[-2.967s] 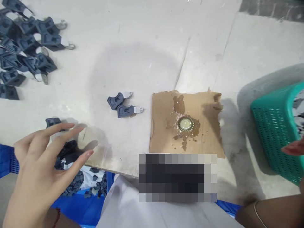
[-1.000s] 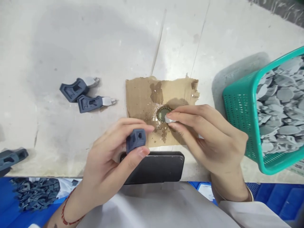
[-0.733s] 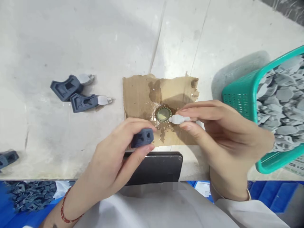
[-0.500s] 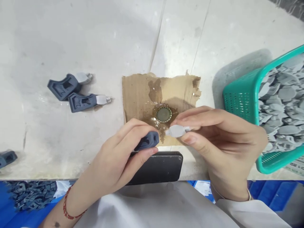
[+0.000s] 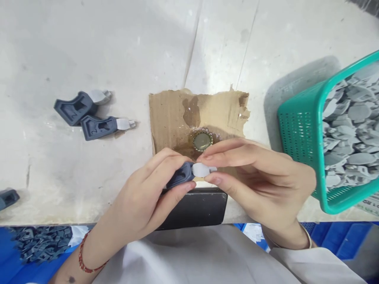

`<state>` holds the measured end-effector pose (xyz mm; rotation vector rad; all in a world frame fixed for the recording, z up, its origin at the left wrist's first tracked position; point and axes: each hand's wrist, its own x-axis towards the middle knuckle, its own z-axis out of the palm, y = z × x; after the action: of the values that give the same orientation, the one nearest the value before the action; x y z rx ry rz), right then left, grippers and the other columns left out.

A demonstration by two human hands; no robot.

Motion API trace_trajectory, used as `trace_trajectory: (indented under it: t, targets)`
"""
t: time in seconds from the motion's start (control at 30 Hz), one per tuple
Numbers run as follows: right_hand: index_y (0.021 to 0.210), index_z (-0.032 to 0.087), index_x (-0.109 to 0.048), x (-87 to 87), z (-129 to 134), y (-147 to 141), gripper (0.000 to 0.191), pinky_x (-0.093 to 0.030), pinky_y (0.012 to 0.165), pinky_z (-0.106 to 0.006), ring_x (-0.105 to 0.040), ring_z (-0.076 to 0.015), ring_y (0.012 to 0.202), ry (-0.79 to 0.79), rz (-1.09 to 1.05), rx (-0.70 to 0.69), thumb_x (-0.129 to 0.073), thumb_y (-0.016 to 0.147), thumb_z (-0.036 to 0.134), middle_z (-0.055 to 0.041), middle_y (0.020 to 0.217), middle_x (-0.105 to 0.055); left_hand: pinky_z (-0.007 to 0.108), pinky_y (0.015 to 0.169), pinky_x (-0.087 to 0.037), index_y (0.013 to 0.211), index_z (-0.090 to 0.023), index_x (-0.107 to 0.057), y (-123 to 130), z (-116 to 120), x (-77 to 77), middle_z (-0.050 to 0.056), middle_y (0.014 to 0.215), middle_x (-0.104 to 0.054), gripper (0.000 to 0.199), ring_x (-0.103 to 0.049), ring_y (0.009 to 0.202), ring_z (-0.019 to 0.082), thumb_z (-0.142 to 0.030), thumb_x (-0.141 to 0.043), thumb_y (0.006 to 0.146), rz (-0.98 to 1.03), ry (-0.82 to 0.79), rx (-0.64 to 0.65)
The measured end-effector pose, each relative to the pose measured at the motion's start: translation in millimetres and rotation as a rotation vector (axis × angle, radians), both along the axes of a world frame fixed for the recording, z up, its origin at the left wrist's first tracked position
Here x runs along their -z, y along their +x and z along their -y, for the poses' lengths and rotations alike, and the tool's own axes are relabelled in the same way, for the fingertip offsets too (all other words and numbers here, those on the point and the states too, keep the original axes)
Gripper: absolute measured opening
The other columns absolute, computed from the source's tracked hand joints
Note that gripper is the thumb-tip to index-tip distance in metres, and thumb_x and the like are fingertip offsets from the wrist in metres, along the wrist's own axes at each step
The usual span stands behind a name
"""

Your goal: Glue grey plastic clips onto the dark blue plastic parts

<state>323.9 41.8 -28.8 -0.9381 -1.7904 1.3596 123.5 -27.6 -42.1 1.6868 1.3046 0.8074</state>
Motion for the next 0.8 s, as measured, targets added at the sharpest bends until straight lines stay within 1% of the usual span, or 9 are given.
trace_trajectory:
  t: [0.13,0.2,0.27,0.37,0.47,0.53,0.6,0.7,0.8]
  targets:
    - [0.1,0.019,-0.079,-3.9,2.5,-1.2,0.016,-0.064,0.077,-0.023,-0.077,-0.0116,0.087,0.045,0.071,-0.008,-0.079,0.09,0.007,-0.0018,0.096,-0.082,0.017,0.077,-0.054,0.119,-0.018,-0.056,1.3,0.0,0.5,0.003,0.101,-0.065,0.014,-0.062,0.086,0.009,-0.013,-0.054,0.106,0.002,0.029,-0.007]
    - [0.1,0.018,-0.078,-5.6,3.9,-1.3,0.015,-0.063,0.078,-0.021,-0.076,-0.0102,0.087,0.03,0.102,-0.007,-0.077,0.091,0.005,-0.0017,0.095,-0.081,0.017,0.075,-0.053,0.118,-0.018,-0.056,1.9,-0.3,1.5,0.003,0.1,-0.065,0.012,-0.061,0.084,0.009,-0.013,-0.052,0.107,-0.001,0.035,-0.008]
    - [0.1,0.018,-0.077,-7.1,4.2,-0.6,0.014,-0.063,0.08,-0.021,-0.076,-0.0106,0.089,0.02,0.109,-0.017,-0.076,0.092,0.006,-0.0021,0.094,-0.08,0.018,0.072,-0.052,0.115,-0.018,-0.056,2.0,-0.4,2.6,0.003,0.097,-0.064,0.01,-0.06,0.082,0.01,-0.014,-0.051,0.107,0.002,0.047,-0.01]
    - [0.101,0.018,-0.075,-11.0,1.8,2.6,0.014,-0.064,0.084,-0.024,-0.076,-0.0136,0.094,0.083,0.129,-0.056,-0.077,0.091,0.008,-0.0035,0.095,-0.08,0.02,0.067,-0.05,0.109,-0.018,-0.056,1.6,0.8,4.0,0.003,0.093,-0.063,0.005,-0.059,0.079,0.011,-0.019,-0.051,0.108,0.001,0.081,-0.018]
    - [0.102,0.019,-0.073,-17.3,-1.0,6.9,0.016,-0.064,0.085,-0.023,-0.077,-0.0136,0.093,0.128,0.178,-0.144,-0.076,0.092,0.007,-0.0022,0.097,-0.08,0.022,0.063,-0.048,0.106,-0.017,-0.057,1.4,3.2,5.0,0.003,0.089,-0.061,0.01,-0.057,0.075,0.012,-0.025,-0.052,0.108,-0.034,0.157,-0.01]
    - [0.103,0.02,-0.072,-20.7,-0.8,8.7,0.016,-0.063,0.083,-0.02,-0.076,-0.0124,0.091,0.145,0.195,-0.19,-0.074,0.094,0.007,-0.0015,0.098,-0.08,0.024,0.063,-0.048,0.107,-0.017,-0.058,1.3,4.5,5.1,0.003,0.087,-0.061,0.011,-0.057,0.075,0.013,-0.025,-0.051,0.109,-0.061,0.202,-0.005]
    - [0.104,0.019,-0.072,-21.9,1.3,8.6,0.015,-0.063,0.083,-0.02,-0.075,-0.0119,0.092,0.171,0.206,-0.199,-0.072,0.096,0.008,-0.0015,0.097,-0.078,0.024,0.064,-0.049,0.106,-0.016,-0.057,1.1,5.7,4.8,0.004,0.087,-0.062,0.01,-0.058,0.076,0.014,-0.024,-0.05,0.108,-0.078,0.22,-0.001]
    - [0.106,0.017,-0.071,-18.8,4.7,5.3,0.013,-0.063,0.084,-0.02,-0.073,-0.0119,0.092,0.199,0.213,-0.184,-0.07,0.098,0.008,-0.0027,0.095,-0.076,0.025,0.066,-0.051,0.106,-0.016,-0.057,0.3,7.5,5.3,0.005,0.089,-0.064,0.01,-0.059,0.079,0.015,-0.022,-0.049,0.108,-0.109,0.242,0.002]
    - [0.107,0.015,-0.072,-13.9,2.3,3.5,0.01,-0.063,0.081,-0.022,-0.073,-0.0124,0.091,0.261,0.148,-0.204,-0.07,0.098,0.01,-0.0057,0.099,-0.076,0.025,0.069,-0.054,0.112,-0.017,-0.059,-0.1,9.0,7.4,0.007,0.096,-0.066,0.012,-0.061,0.083,0.016,-0.022,-0.049,0.107,-0.138,0.286,-0.028]
